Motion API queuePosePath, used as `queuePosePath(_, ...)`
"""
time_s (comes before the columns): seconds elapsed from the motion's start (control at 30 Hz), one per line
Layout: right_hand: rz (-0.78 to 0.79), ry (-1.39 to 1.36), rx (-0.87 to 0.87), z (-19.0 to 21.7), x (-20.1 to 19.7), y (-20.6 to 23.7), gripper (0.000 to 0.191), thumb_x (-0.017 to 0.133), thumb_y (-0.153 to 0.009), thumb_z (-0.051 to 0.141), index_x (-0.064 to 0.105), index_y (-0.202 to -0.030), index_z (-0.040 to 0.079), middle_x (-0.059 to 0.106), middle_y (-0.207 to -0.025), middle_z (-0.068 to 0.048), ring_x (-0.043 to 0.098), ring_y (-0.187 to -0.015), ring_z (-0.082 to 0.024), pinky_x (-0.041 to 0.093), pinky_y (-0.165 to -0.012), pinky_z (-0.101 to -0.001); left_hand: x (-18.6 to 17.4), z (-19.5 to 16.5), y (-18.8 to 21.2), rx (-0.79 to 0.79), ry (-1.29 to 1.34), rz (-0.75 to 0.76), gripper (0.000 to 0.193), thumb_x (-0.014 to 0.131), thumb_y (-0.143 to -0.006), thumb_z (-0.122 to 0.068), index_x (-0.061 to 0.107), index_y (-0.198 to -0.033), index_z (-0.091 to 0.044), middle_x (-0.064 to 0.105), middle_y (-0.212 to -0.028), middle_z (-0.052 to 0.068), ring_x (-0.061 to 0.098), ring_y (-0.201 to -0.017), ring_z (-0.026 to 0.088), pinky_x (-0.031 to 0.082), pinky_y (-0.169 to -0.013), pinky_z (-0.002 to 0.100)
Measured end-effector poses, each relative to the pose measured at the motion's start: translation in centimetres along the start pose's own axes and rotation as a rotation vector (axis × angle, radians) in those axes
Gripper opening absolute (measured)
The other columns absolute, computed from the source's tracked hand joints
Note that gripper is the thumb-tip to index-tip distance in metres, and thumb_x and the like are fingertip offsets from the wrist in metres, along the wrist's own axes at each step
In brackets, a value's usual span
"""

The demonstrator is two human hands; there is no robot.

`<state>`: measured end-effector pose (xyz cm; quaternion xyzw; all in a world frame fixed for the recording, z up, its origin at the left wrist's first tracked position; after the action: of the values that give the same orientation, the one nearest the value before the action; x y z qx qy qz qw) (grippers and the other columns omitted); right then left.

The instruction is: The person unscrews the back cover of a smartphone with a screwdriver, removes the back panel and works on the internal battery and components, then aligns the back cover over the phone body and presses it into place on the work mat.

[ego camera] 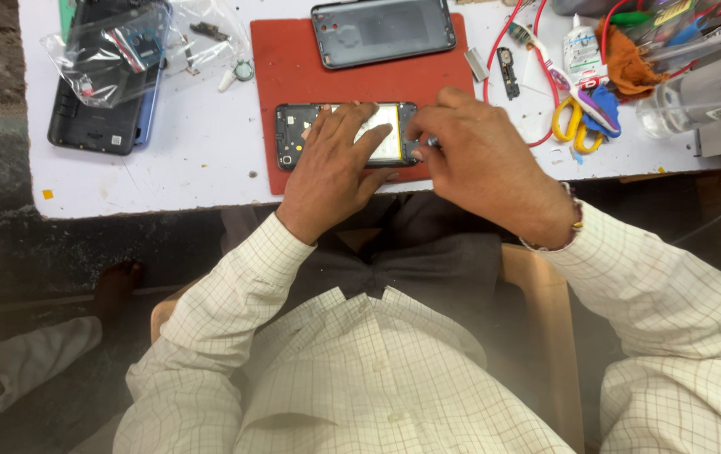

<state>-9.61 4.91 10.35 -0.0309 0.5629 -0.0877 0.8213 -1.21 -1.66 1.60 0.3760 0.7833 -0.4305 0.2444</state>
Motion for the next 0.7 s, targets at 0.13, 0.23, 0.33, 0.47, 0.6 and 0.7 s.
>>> queuePosePath(0.13,-0.009,-0.070,-0.024,0.3,-0.4,-0.2,0.019,0.070,-0.085,-0.002,0.069,-0.104,0.002,0.063,-0.096,-0.015,0.065,-0.085,-0.035,0.052,-0.073,-0.0437,-0.4,0.0,0.0,-0.011,0.090,0.001,0.055,0.087,-0.081,-0.025,0.064,-0.128,-0.009,0.053,-0.140,0.015,0.051,-0.130,0.037,0.040,-0.112,0.053)
queuePosePath(0.23,-0.119,-0.131,-0.014,0.3,-3.0,0.8,0.021,0.074,-0.089,-0.002,0.069,-0.109,0.002,0.063,-0.099,-0.013,0.068,-0.088,-0.029,0.056,-0.073,-0.0379,-2.5,1.7,0.0,-0.070,0.221,-0.107,0.048,0.081,-0.085,-0.012,0.063,-0.129,-0.008,0.054,-0.140,0.015,0.056,-0.128,0.036,0.048,-0.107,0.046)
queuePosePath(0.33,-0.340,-0.274,0.107,-1.3,-6.6,3.9,0.023,0.074,-0.097,-0.010,0.066,-0.118,-0.003,0.060,-0.108,-0.013,0.068,-0.092,-0.019,0.059,-0.072,-0.0291,-5.8,6.3,-0.1,-0.254,0.290,-0.270,0.029,0.072,-0.098,0.001,0.065,-0.124,-0.007,0.063,-0.126,0.011,0.066,-0.119,0.030,0.057,-0.100,0.039)
queuePosePath(0.47,-0.631,-0.646,0.297,-5.9,-7.7,7.2,0.021,0.073,-0.100,-0.008,0.062,-0.118,-0.006,0.062,-0.113,-0.006,0.068,-0.093,-0.012,0.062,-0.078,-0.0255,-8.7,11.6,-2.5,-0.317,0.031,-0.295,0.014,0.074,-0.092,0.003,0.069,-0.105,-0.001,0.070,-0.106,0.014,0.068,-0.095,0.029,0.055,-0.081,0.038)
queuePosePath(0.6,-0.684,-0.809,0.371,-9.1,-5.4,9.2,0.024,0.075,-0.100,-0.007,0.061,-0.118,-0.007,0.066,-0.109,-0.010,0.067,-0.083,-0.013,0.058,-0.073,-0.0246,-7.4,14.6,-3.8,-0.461,0.047,-0.142,0.015,0.083,-0.082,-0.004,0.070,-0.087,0.000,0.074,-0.084,0.013,0.071,-0.076,0.026,0.056,-0.068,0.037)
queuePosePath(0.7,-0.672,-0.832,0.302,-10.4,-4.4,10.1,0.022,0.077,-0.108,-0.010,0.061,-0.123,-0.010,0.067,-0.112,-0.013,0.068,-0.086,-0.015,0.060,-0.075,-0.0260,-7.1,15.0,-3.9,-0.507,0.025,-0.131,0.019,0.087,-0.079,-0.007,0.070,-0.083,-0.001,0.074,-0.081,0.013,0.072,-0.070,0.025,0.056,-0.063,0.038)
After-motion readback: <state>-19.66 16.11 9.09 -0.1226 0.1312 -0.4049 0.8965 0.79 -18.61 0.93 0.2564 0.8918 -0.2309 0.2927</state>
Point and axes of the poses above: each hand's wrist, its own y-axis away from the middle knuckle, its own x-axis out of the palm, z = x × y, the point moved 10 cm from there along -y, towards the middle knuckle
